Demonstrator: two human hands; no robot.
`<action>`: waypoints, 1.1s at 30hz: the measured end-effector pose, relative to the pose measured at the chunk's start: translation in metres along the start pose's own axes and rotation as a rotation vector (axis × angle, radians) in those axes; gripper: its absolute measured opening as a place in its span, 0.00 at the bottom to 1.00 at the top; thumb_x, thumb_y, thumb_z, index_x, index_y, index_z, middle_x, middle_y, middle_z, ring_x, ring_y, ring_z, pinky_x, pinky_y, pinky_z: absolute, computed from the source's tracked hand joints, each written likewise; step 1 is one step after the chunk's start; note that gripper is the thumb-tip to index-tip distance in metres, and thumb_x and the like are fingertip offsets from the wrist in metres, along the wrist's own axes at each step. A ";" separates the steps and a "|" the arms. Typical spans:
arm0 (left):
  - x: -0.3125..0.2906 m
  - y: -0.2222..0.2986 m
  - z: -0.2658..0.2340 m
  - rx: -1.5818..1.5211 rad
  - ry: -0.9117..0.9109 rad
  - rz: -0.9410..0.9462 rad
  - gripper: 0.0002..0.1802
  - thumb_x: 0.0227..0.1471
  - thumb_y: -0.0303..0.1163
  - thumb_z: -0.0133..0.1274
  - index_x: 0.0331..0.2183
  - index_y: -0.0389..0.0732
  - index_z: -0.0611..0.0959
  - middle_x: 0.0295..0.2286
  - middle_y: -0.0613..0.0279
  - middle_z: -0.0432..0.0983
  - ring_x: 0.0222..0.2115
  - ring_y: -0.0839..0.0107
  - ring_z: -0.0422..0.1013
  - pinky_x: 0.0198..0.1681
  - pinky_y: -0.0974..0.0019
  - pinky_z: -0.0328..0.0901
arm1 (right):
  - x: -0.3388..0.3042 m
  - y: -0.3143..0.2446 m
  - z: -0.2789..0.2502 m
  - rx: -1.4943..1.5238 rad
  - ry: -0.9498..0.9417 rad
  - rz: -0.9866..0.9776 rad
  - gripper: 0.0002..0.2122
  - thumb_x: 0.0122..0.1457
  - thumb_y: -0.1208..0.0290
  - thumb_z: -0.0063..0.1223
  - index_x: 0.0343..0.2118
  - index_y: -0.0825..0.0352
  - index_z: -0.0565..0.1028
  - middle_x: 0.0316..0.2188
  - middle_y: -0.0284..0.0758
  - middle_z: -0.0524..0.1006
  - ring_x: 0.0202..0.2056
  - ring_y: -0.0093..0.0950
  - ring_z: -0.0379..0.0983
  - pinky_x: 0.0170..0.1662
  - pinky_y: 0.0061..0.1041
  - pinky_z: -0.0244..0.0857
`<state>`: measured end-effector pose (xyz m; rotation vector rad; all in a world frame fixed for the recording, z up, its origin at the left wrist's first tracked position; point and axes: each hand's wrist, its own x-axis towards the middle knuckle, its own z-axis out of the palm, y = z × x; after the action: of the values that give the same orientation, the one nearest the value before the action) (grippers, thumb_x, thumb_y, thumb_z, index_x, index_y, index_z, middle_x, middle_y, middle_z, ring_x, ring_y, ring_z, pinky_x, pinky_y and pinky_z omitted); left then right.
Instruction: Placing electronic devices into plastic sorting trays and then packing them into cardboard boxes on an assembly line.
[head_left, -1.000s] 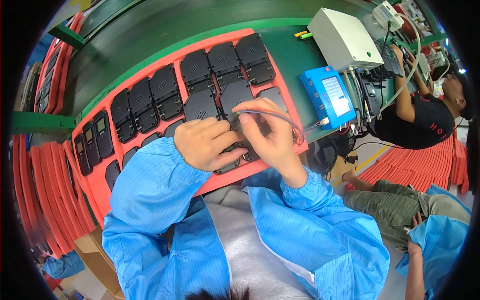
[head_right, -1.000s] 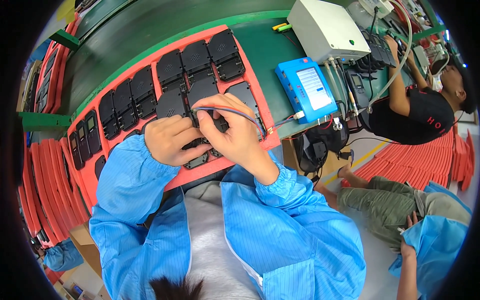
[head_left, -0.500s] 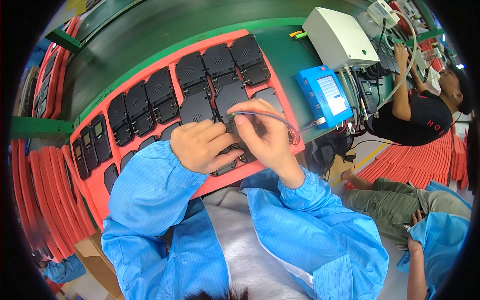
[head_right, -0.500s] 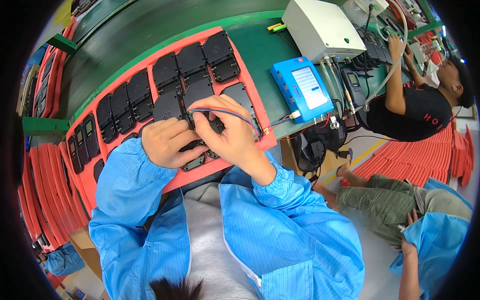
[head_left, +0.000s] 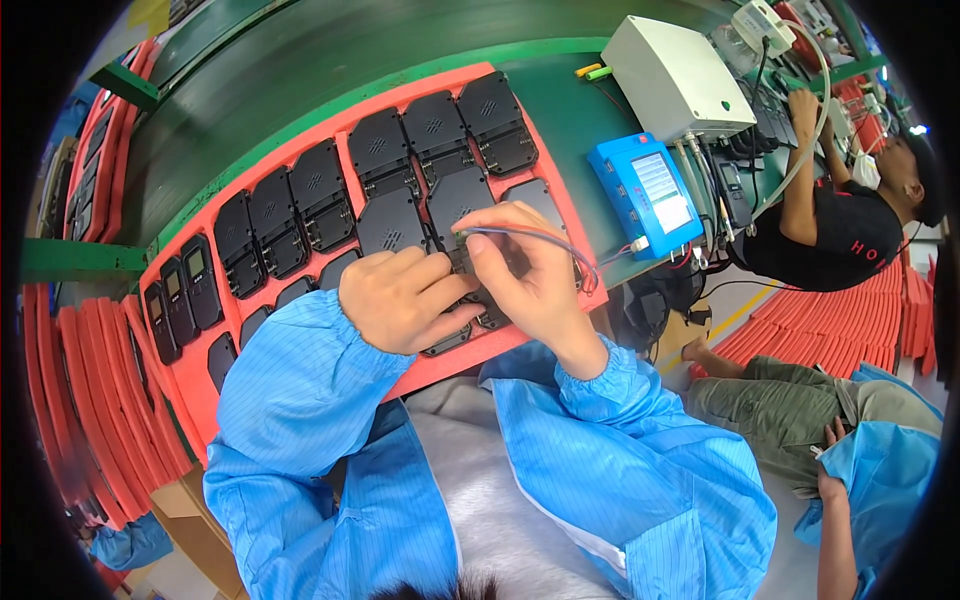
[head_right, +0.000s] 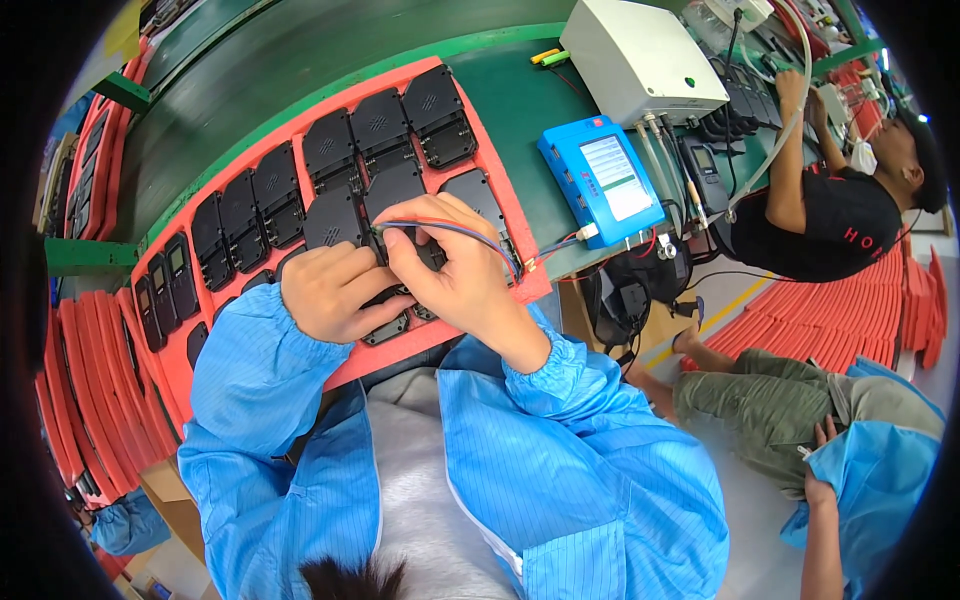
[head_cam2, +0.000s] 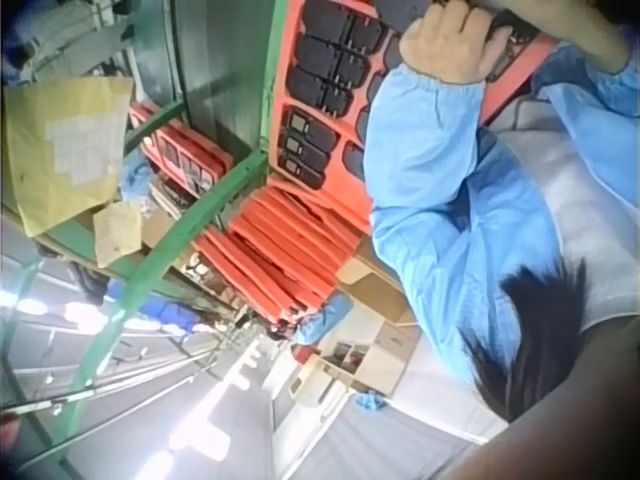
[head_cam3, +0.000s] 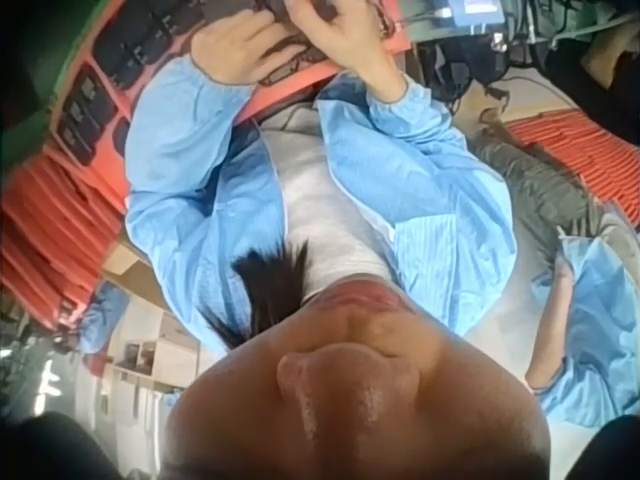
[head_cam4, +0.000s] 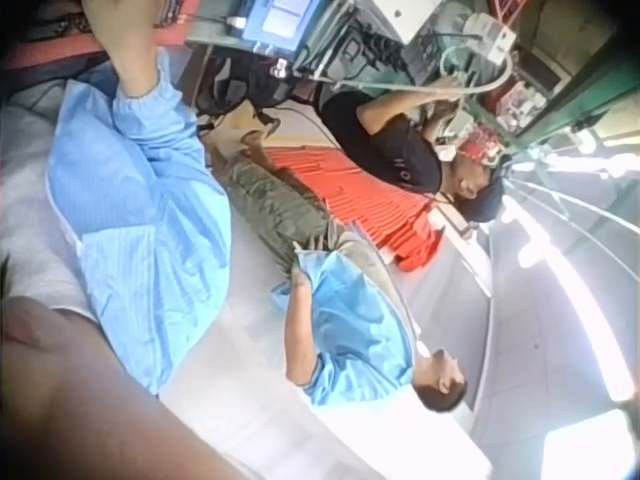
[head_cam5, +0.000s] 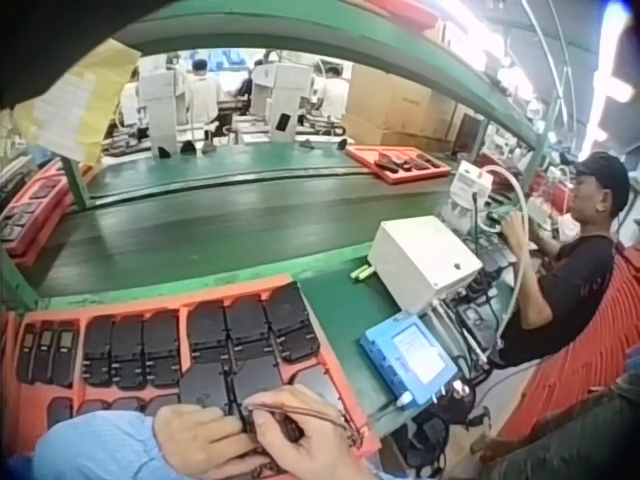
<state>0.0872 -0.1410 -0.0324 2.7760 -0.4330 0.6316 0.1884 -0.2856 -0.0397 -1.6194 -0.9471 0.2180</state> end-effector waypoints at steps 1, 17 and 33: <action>0.001 0.001 -0.001 0.014 -0.010 0.011 0.14 0.35 0.44 0.61 0.28 0.49 0.80 0.19 0.73 0.66 0.19 0.76 0.65 0.17 0.72 0.60 | 0.000 0.000 0.000 -0.001 0.000 -0.001 0.06 0.54 0.76 0.49 0.34 0.70 0.75 0.26 0.33 0.70 0.27 0.19 0.65 0.27 0.17 0.57; -0.005 -0.002 -0.033 -0.026 -0.312 -0.114 0.15 0.37 0.43 0.59 0.26 0.46 0.73 0.22 0.67 0.66 0.21 0.69 0.69 0.21 0.66 0.65 | -0.001 0.002 0.006 0.265 0.261 -0.052 0.07 0.56 0.78 0.48 0.37 0.70 0.75 0.30 0.34 0.74 0.28 0.20 0.67 0.32 0.18 0.61; -0.014 0.006 0.008 0.024 0.033 -0.070 0.13 0.39 0.41 0.59 0.24 0.47 0.73 0.15 0.70 0.66 0.13 0.75 0.67 0.14 0.69 0.61 | 0.013 -0.003 -0.003 0.084 -0.140 -0.013 0.10 0.57 0.81 0.44 0.41 0.74 0.72 0.35 0.37 0.75 0.38 0.22 0.72 0.42 0.19 0.65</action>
<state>0.0765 -0.1462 -0.0446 2.7851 -0.3222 0.6688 0.1975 -0.2796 -0.0320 -1.5359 -1.0412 0.3621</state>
